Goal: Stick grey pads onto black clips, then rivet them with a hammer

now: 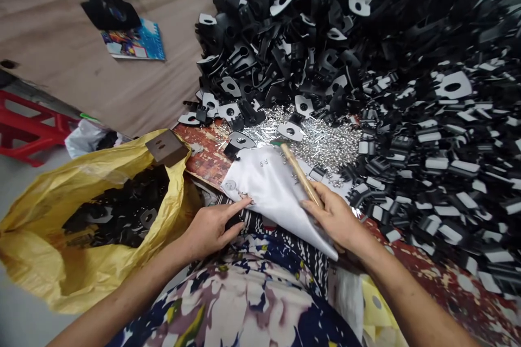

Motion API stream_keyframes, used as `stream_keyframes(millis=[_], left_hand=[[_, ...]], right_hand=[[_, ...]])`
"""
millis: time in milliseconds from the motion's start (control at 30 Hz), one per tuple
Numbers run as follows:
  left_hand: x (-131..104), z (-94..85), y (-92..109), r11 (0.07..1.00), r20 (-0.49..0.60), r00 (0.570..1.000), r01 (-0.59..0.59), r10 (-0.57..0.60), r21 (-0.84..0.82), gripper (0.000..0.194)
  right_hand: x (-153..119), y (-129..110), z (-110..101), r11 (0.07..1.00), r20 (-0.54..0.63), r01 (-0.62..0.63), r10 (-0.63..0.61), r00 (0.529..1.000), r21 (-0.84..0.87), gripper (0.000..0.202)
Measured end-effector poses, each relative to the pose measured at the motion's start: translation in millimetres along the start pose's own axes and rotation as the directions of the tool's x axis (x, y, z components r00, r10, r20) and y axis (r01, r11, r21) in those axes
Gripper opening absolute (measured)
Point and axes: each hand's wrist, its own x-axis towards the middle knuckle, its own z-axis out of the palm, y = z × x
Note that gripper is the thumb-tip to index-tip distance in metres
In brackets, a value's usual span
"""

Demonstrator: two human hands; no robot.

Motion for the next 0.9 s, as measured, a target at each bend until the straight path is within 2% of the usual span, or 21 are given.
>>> stream_keyframes(millis=[67, 133, 267, 367, 433, 467, 533, 600, 667, 733, 833, 900], left_hand=[[0, 0.5, 0, 0.999, 0.001, 1.0, 0.004, -0.004, -0.041, 0.061], [1, 1.0, 0, 0.997, 0.012, 1.0, 0.008, -0.007, -0.074, 0.062], [2, -0.9, 2, 0.991, 0.039, 0.998, 0.045, -0.04, -0.123, 0.063], [-1, -5.6, 2, 0.954, 0.014, 0.999, 0.049, -0.047, -0.296, 0.057], [-4, -8.5, 2, 0.864, -0.066, 0.993, 0.054, -0.1, -0.5, 0.048], [-4, -9.3, 2, 0.791, -0.115, 0.979, 0.062, -0.165, -0.609, 0.044], [-2, -8.9, 4, 0.602, -0.168, 0.922, 0.082, -0.348, -0.794, 0.036], [4, -6.2, 8, 0.407, -0.123, 0.865, 0.099, -0.486, -0.908, 0.033], [13, -2.3, 15, 0.299, -0.066, 0.847, 0.112, -0.527, -0.948, 0.035], [22, 1.4, 21, 0.309, -0.065, 0.85, 0.118, -0.523, -0.944, 0.037], [31, 5.8, 29, 0.418, -0.126, 0.847, 0.121, -0.517, -0.9, 0.038], [31, 8.7, 31, 0.458, -0.14, 0.841, 0.138, -0.523, -0.878, 0.041]], right_hand=[[-7, 0, -2, 0.998, -0.037, -0.028, 0.026, 0.999, -0.055, 0.043], [-15, -3, -4, 0.978, -0.058, -0.024, 0.013, 0.998, -0.207, 0.045], [-18, -10, -3, 0.878, 0.002, 0.036, -0.04, 0.999, -0.477, 0.047], [-13, -10, -5, 0.8, -0.069, 0.001, -0.053, 0.996, -0.6, 0.049], [-14, -7, -8, 0.782, -0.161, -0.049, -0.067, 0.985, -0.622, 0.052], [-17, -6, -8, 0.791, -0.187, -0.055, -0.075, 0.98, -0.609, 0.053], [-27, -1, -5, 0.833, -0.174, -0.022, -0.09, 0.981, -0.554, 0.053], [-40, 3, 4, 0.863, -0.125, 0.014, -0.089, 0.988, -0.506, 0.052], [-52, 5, 16, 0.868, -0.098, 0.016, -0.074, 0.992, -0.497, 0.05], [-59, 7, 26, 0.861, -0.099, 0.0, -0.059, 0.993, -0.509, 0.05], [-64, 8, 35, 0.86, -0.121, 0.002, -0.074, 0.99, -0.51, 0.049], [-64, 10, 37, 0.866, -0.136, 0.016, -0.097, 0.986, -0.499, 0.049]])
